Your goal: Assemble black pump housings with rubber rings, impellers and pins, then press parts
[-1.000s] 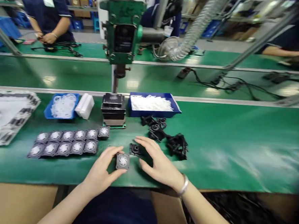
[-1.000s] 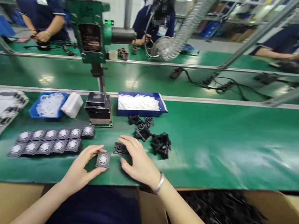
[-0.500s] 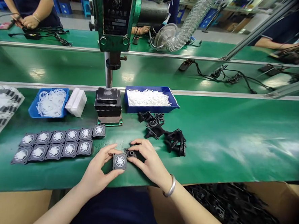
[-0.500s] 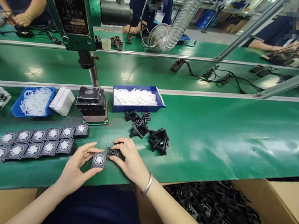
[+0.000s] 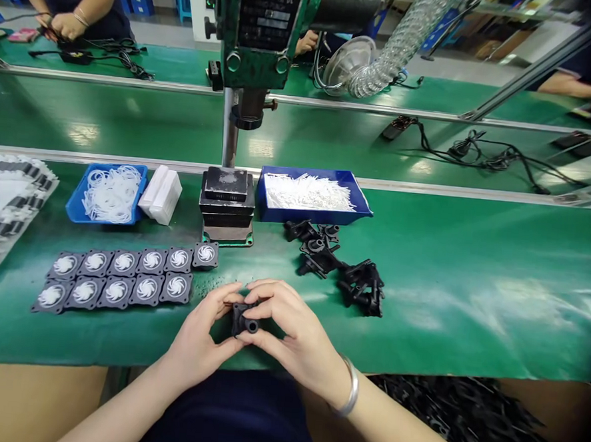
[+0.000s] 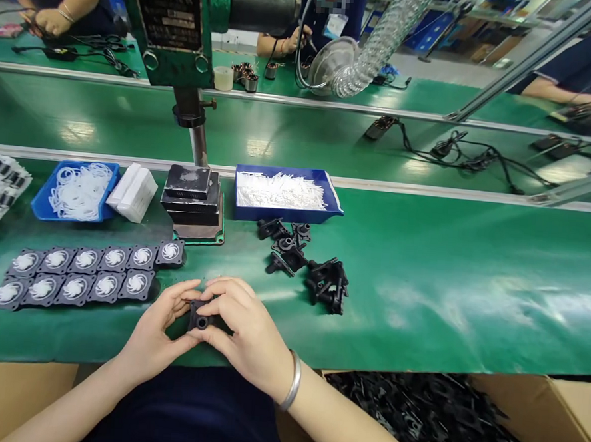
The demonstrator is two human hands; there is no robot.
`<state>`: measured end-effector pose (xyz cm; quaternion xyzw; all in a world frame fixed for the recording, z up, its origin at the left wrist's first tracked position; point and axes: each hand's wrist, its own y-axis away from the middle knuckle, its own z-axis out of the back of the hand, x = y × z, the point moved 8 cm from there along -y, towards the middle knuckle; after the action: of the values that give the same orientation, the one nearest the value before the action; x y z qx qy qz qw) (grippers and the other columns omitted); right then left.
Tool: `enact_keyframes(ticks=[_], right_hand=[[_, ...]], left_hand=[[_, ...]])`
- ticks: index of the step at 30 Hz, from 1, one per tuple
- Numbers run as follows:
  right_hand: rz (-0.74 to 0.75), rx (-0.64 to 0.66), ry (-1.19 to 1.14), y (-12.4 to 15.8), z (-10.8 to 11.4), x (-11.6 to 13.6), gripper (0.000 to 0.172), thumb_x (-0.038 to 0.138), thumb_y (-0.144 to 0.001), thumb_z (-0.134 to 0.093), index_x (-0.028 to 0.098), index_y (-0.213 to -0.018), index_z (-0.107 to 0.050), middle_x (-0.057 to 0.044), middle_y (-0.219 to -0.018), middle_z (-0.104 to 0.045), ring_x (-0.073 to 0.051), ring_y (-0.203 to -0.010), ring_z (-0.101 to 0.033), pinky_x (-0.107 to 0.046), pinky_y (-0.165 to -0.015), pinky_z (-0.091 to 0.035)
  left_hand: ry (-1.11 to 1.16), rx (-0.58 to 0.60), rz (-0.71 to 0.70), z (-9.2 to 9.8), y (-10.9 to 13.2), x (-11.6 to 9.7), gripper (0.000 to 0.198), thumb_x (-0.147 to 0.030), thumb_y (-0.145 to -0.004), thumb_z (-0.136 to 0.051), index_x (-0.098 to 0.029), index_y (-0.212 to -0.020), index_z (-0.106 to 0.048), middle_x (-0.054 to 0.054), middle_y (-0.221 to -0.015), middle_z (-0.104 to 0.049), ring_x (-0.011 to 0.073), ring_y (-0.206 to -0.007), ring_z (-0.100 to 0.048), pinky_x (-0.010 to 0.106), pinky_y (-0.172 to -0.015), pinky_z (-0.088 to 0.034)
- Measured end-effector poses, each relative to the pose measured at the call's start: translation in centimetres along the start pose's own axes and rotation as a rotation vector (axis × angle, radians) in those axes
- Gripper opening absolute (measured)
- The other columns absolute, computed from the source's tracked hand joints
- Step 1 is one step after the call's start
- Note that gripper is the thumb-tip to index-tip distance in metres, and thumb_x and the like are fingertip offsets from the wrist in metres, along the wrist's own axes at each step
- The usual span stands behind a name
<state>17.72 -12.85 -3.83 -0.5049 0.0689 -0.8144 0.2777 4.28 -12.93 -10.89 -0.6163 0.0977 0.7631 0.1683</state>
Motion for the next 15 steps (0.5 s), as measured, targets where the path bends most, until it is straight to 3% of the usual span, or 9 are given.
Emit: enact_keyframes(ticks=[10,15], right_hand=[[-0.011,0.053,0.022,0.1,-0.9,-0.8,0.016,0.025,-0.09,-0.068,0.022,-0.103,-0.059,-0.006,-0.103,-0.064,-0.021,-0.11,-0.058,-0.038,-0.096,-0.05],[-0.04,0.041,-0.004,0.5,-1.3,-1.2,0.017,0.027,-0.089,-0.07,0.023,-0.101,-0.058,-0.005,-0.101,-0.064,-0.02,-0.106,-0.058,-0.038,-0.094,-0.05]], left_hand=[[-0.06,-0.001,-0.04,0.1,0.1,0.0,0.066,-0.019,-0.085,-0.07,-0.032,-0.141,-0.039,0.004,-0.12,-0.064,0.0191,-0.11,-0.066,0.036,-0.098,-0.056],[-0.173,0.024,-0.112,0.4,0.0,-0.4,0.065,-0.023,-0.085,-0.071,-0.036,-0.141,-0.04,0.004,-0.131,-0.061,0.0209,-0.116,-0.064,0.038,-0.102,-0.054]])
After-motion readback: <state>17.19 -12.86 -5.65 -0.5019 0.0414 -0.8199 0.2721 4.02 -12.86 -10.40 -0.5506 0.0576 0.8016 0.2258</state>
